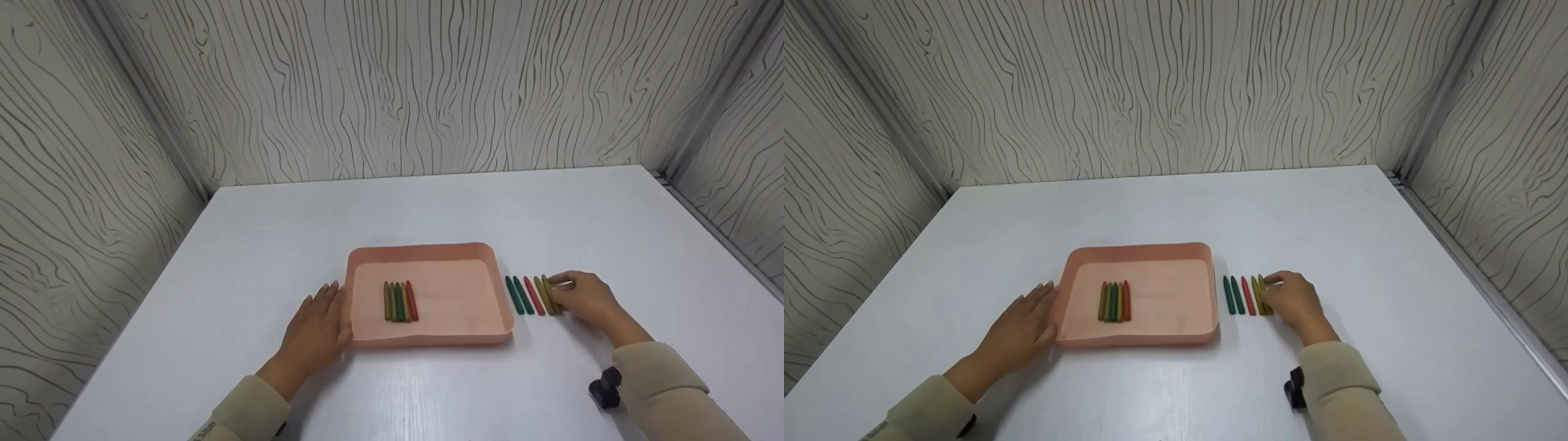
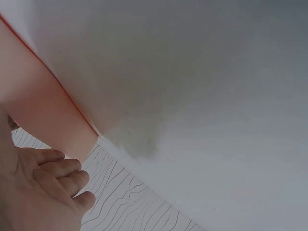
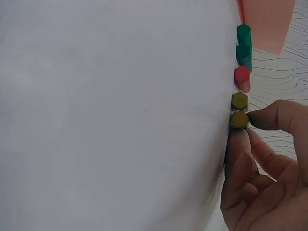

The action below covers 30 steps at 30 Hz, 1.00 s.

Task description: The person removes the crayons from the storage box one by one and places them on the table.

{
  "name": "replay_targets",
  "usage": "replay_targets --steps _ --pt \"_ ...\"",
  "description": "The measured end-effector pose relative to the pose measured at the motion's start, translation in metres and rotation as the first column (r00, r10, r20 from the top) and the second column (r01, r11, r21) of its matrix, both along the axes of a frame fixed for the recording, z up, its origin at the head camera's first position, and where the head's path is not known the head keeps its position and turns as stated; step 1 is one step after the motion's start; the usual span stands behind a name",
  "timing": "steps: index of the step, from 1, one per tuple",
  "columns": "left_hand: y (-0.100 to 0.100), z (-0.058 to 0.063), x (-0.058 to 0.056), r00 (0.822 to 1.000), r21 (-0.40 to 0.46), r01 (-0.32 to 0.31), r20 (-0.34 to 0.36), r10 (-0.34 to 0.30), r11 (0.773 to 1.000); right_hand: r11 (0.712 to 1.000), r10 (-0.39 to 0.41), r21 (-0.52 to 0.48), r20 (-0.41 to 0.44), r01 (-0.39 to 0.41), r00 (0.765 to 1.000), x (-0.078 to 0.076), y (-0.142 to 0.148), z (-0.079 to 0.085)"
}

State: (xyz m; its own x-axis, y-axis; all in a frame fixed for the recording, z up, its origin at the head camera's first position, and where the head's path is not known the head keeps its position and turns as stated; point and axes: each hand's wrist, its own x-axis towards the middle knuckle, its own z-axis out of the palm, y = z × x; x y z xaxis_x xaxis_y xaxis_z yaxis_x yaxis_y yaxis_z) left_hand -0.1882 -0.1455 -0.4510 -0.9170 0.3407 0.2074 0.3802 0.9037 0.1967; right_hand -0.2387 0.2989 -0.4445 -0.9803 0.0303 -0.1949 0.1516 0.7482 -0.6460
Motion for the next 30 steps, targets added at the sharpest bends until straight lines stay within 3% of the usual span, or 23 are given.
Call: replay_targets --steps 16,30 --pt "0.001 0.0 0.0 1.0 -0.005 -0.01 0.011 0.01 1.0 0.999 0.003 0.046 -0.017 -0.002 1.0 0.002 0.006 0.016" --pt "0.001 0.001 0.0 1.0 -0.018 -0.008 0.001 0.008 1.0 0.979 0.068 0.201 -0.154 -0.037 0.986 0.004 0.013 0.039"
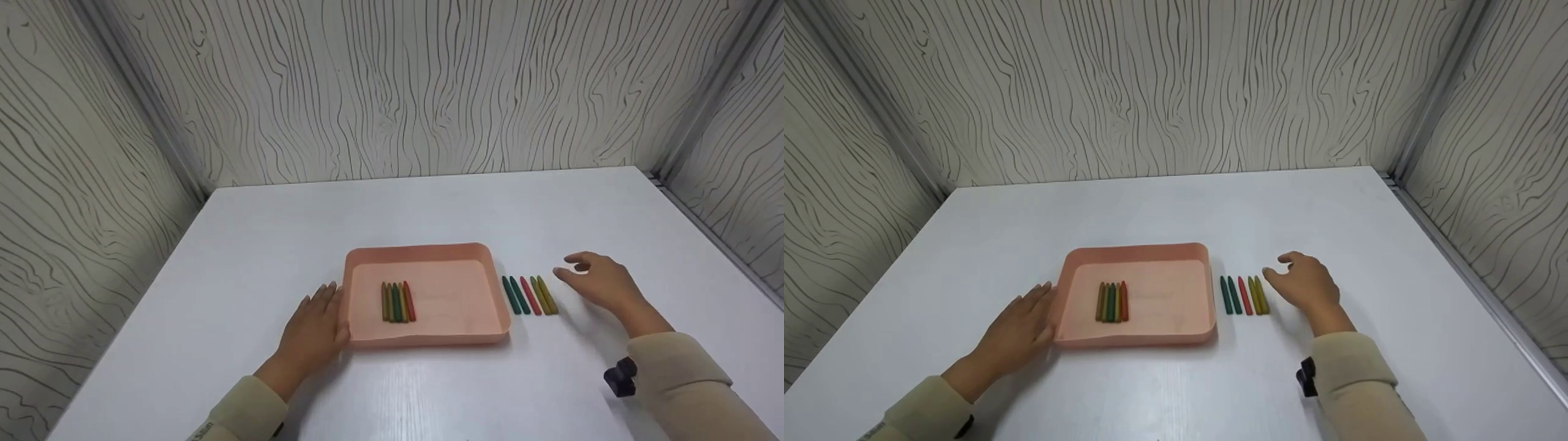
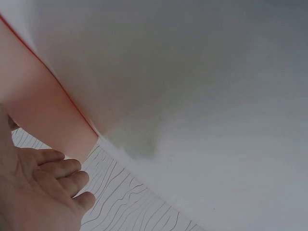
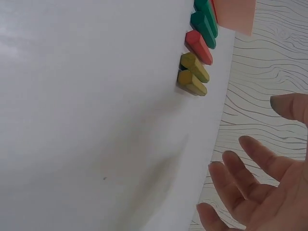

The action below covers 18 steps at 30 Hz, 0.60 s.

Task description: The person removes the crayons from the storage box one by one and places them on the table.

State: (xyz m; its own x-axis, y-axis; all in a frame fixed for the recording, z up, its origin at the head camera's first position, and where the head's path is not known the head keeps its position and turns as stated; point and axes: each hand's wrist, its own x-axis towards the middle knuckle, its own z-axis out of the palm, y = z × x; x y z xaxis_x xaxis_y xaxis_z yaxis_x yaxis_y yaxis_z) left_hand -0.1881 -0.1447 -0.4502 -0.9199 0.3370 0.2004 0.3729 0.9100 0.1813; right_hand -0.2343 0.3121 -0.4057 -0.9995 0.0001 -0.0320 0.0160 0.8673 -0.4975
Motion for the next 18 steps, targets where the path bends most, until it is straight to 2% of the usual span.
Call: replay_targets --steps 9,18 --pt "0.0 0.0 0.0 1.0 0.009 -0.009 0.028 0.009 1.0 0.985 -0.007 0.169 -0.127 0.029 0.992 0.001 -0.012 0.016" --pt "0.001 0.0 0.0 0.999 -0.005 -0.018 0.031 0.018 1.0 0.973 0.003 0.226 -0.231 0.051 0.973 0.004 -0.029 0.03"
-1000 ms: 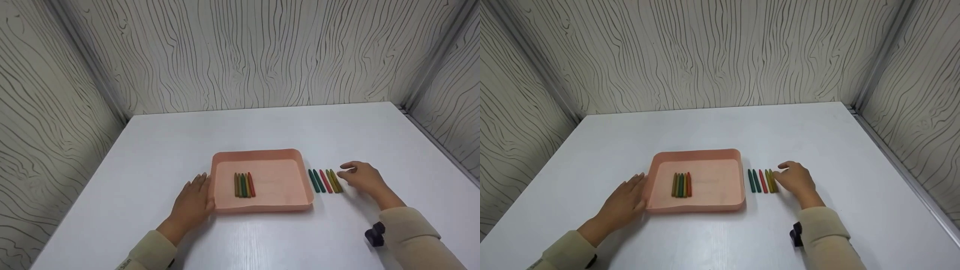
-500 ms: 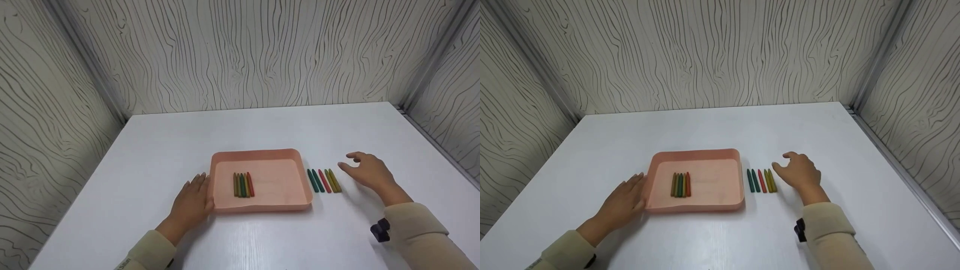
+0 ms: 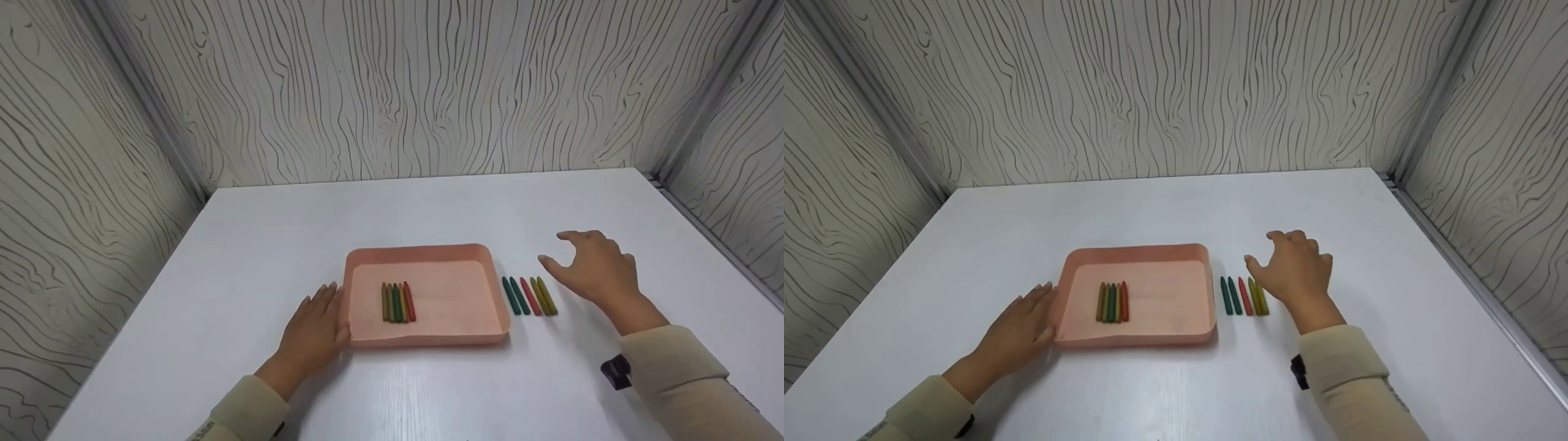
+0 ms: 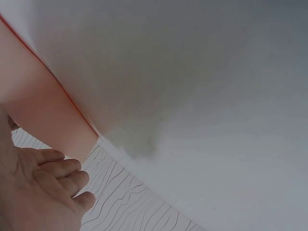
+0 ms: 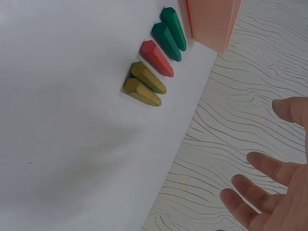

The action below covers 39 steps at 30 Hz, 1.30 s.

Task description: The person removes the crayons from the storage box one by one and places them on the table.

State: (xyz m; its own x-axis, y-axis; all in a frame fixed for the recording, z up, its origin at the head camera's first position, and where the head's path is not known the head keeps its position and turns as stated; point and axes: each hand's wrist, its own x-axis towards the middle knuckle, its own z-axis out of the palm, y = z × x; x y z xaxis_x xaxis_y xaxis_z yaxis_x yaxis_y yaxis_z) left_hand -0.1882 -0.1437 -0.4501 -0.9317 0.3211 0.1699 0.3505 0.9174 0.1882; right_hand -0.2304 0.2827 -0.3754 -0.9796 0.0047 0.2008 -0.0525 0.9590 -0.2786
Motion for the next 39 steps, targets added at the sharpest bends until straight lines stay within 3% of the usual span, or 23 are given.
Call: replay_targets --steps 9,19,29,39 --pt "0.0 -0.001 -0.001 1.0 0.001 -0.008 0.012 0.008 1.0 1.0 0.021 0.02 -0.053 -0.02 0.998 -0.001 -0.02 0.01" --pt "0.0 -0.001 -0.001 1.0 -0.005 -0.002 -0.026 0.002 1.0 0.996 0.087 0.005 -0.071 -0.087 0.994 -0.008 -0.054 0.012" --pt "0.001 -0.002 -0.001 1.0 -0.001 -0.008 -0.022 0.008 1.0 0.987 0.156 -0.035 -0.094 -0.16 0.983 -0.013 -0.087 0.006" --pt "0.001 -0.002 -0.002 1.0 -0.005 -0.014 -0.01 0.014 1.0 0.98 0.192 -0.034 -0.047 -0.194 0.98 -0.017 -0.115 -0.006"
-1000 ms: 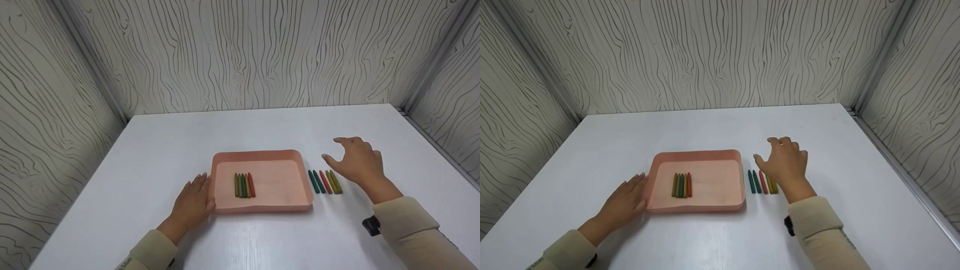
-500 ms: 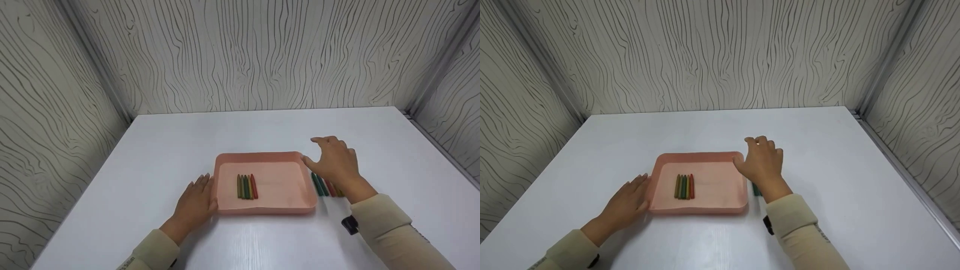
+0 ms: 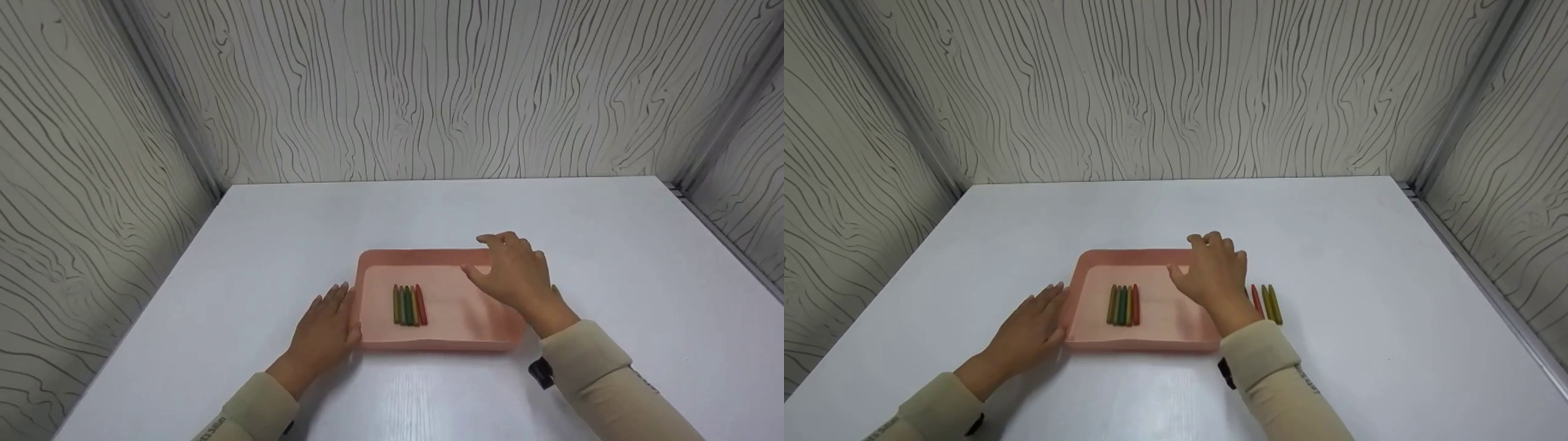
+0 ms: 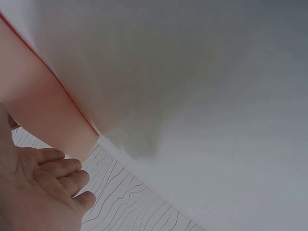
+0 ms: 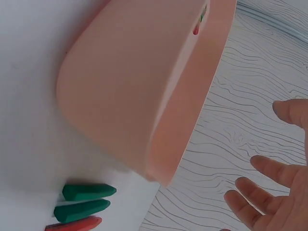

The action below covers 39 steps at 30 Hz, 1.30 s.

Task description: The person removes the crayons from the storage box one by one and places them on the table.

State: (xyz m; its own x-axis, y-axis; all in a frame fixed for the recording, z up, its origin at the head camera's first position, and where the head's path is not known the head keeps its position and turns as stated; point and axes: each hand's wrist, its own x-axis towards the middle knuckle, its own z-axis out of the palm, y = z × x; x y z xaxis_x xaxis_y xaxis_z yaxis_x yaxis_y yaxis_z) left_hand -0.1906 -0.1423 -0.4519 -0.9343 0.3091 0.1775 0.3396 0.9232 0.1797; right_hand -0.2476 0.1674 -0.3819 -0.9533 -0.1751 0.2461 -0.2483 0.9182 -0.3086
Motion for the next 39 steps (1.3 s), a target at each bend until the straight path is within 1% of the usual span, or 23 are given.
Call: replay_targets --steps 7,13,23,27,30,34,39 --pt "-0.001 0.0 -0.001 1.0 -0.001 0.007 0.014 -0.007 1.0 1.0 0.017 -0.01 0.029 -0.017 0.999 0.0 -0.016 -0.013" --pt "-0.001 0.0 -0.001 1.0 -0.007 0.011 0.019 -0.011 1.0 1.0 0.019 0.003 0.062 -0.019 0.998 -0.002 -0.03 -0.024" --pt "0.0 0.0 -0.001 1.0 -0.013 0.001 0.014 -0.001 1.0 0.999 0.028 -0.038 0.179 -0.022 0.983 0.002 -0.046 -0.039" --pt "0.0 0.0 -0.001 1.0 -0.018 0.002 0.021 -0.002 1.0 0.998 0.047 -0.045 0.176 -0.04 0.983 0.003 -0.052 -0.045" --pt "0.0 0.0 -0.001 1.0 -0.024 -0.001 0.026 0.001 1.0 0.999 0.049 -0.016 0.159 -0.047 0.986 0.003 -0.056 -0.048" --pt "0.0 0.0 -0.001 1.0 -0.034 -0.004 0.018 0.005 0.999 0.999 0.044 0.0 0.157 -0.045 0.987 0.002 -0.06 -0.051" --pt "0.0 0.001 0.001 1.0 -0.019 0.002 0.018 -0.002 1.0 0.999 0.052 0.004 0.157 -0.053 0.986 0.003 -0.063 -0.054"
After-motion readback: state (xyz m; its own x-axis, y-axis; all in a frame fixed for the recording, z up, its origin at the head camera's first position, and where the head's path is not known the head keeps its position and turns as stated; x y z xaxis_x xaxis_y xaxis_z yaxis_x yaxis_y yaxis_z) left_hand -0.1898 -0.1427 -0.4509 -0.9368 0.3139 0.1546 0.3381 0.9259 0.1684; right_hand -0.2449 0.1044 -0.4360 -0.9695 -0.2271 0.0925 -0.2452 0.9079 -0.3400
